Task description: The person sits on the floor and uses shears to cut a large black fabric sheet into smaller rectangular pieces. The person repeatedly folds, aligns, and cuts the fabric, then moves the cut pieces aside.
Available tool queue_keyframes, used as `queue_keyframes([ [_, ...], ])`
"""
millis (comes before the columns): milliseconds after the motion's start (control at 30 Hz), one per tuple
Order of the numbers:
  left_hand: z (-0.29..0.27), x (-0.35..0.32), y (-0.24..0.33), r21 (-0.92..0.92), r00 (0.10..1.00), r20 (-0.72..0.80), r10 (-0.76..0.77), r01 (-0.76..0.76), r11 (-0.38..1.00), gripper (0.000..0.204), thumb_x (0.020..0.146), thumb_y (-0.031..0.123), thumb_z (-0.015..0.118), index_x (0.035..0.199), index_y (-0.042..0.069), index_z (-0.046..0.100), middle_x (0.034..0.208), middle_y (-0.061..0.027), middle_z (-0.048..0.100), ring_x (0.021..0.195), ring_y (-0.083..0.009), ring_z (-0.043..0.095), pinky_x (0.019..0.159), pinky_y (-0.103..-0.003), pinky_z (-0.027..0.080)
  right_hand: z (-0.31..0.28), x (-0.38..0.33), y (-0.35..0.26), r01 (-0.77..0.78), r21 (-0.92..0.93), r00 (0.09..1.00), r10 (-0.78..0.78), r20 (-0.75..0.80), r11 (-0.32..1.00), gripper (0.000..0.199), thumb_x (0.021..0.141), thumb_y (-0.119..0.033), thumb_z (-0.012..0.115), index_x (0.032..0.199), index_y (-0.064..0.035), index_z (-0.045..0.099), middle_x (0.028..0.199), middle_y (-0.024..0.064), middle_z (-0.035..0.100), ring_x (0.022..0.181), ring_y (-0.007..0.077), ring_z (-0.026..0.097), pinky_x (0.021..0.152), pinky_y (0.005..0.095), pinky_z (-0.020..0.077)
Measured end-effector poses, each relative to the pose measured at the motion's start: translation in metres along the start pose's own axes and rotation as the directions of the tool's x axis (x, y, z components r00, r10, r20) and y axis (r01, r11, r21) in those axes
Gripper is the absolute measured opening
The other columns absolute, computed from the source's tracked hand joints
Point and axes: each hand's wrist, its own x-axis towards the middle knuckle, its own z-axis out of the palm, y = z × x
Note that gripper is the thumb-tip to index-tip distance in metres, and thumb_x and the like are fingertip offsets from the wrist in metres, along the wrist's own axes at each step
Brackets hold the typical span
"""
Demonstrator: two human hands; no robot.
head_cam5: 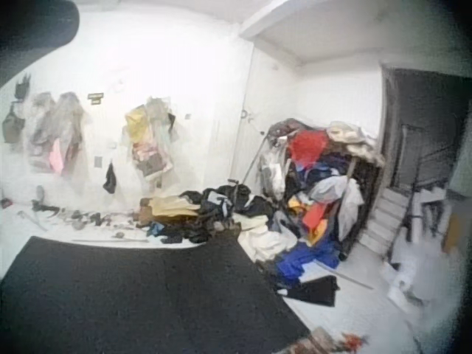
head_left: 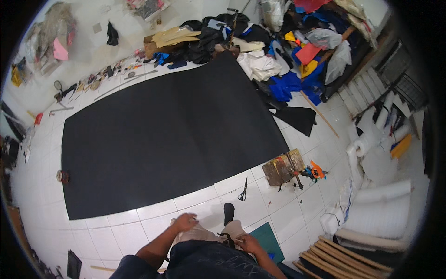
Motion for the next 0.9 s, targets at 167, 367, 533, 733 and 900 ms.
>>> queue_keyframes([
  [167, 0.068, -0.072, 0.048, 0.112, 0.983, 0.158, -0.090, 0.073, 0.991, 0.043, 0.085, 0.041, 0.065, 0.110, 0.006, 0.070, 0.116, -0.0191, 0.065, 0.113, -0.0384, 0.058, 0.101, -0.044, 0.043, -0.082, 0.041, -0.005, -0.089, -0.194, 0.751, 0.193, 0.631, 0.977, 0.036, 0.096, -0.036, 0.053, 0.110, -0.0051, 0.065, 0.103, 0.0194, 0.066, 0.098, 0.0381, 0.062, 0.084, 0.0462, 0.0479],
  [367, 0.143, -0.159, -0.022, -0.076, 0.696, 0.699, -0.166, 0.303, 0.950, 0.043, 0.088, 0.035, 0.064, 0.119, 0.005, 0.064, 0.123, -0.0190, 0.061, 0.115, -0.0361, 0.056, 0.101, -0.042, 0.043, -0.078, 0.041, 0.029, -0.041, 0.106, 0.134, -0.099, 0.986, 0.994, 0.033, 0.098, -0.030, 0.050, 0.113, -0.0030, 0.061, 0.113, 0.0187, 0.064, 0.104, 0.0297, 0.061, 0.091, 0.0410, 0.0441],
  [533, 0.197, -0.029, -0.090, -0.082, 0.745, 0.511, -0.428, 0.538, 0.839, 0.046, 0.085, 0.030, 0.068, 0.122, 0.005, 0.060, 0.125, -0.0201, 0.060, 0.116, -0.0360, 0.056, 0.102, -0.042, 0.043, -0.023, 0.169, 0.061, -0.043, 0.322, 0.029, -0.320, 0.947, 0.946, 0.034, 0.095, -0.031, 0.055, 0.113, -0.0037, 0.063, 0.114, 0.0161, 0.064, 0.105, 0.0271, 0.060, 0.093, 0.0389, 0.0436],
  [733, 0.213, 0.238, -0.241, 0.037, 0.887, -0.053, -0.460, 0.462, 0.886, 0.052, 0.082, 0.025, 0.073, 0.126, 0.004, 0.056, 0.126, -0.0213, 0.058, 0.118, -0.0359, 0.055, 0.103, -0.043, 0.043, 0.074, 0.465, 0.298, -0.115, 0.446, 0.992, 0.084, 0.090, 0.888, 0.032, 0.097, -0.030, 0.059, 0.117, -0.0050, 0.060, 0.103, 0.0079, 0.067, 0.086, 0.0179, 0.064, 0.066, 0.0333, 0.0538],
  [900, 0.173, 0.407, -0.337, 0.525, 0.847, -0.520, 0.111, 0.214, 0.824, 0.075, 0.072, 0.020, 0.082, 0.137, 0.007, 0.047, 0.139, -0.0211, 0.046, 0.126, -0.0388, 0.046, 0.106, -0.047, 0.041, 0.049, 0.581, 0.537, -0.517, 0.283, 0.639, 0.584, -0.500, 0.808, 0.084, 0.086, -0.048, 0.067, 0.136, 0.0139, 0.042, 0.133, 0.0320, 0.052, 0.126, 0.0406, 0.051, 0.107, 0.0416, 0.0409],
])
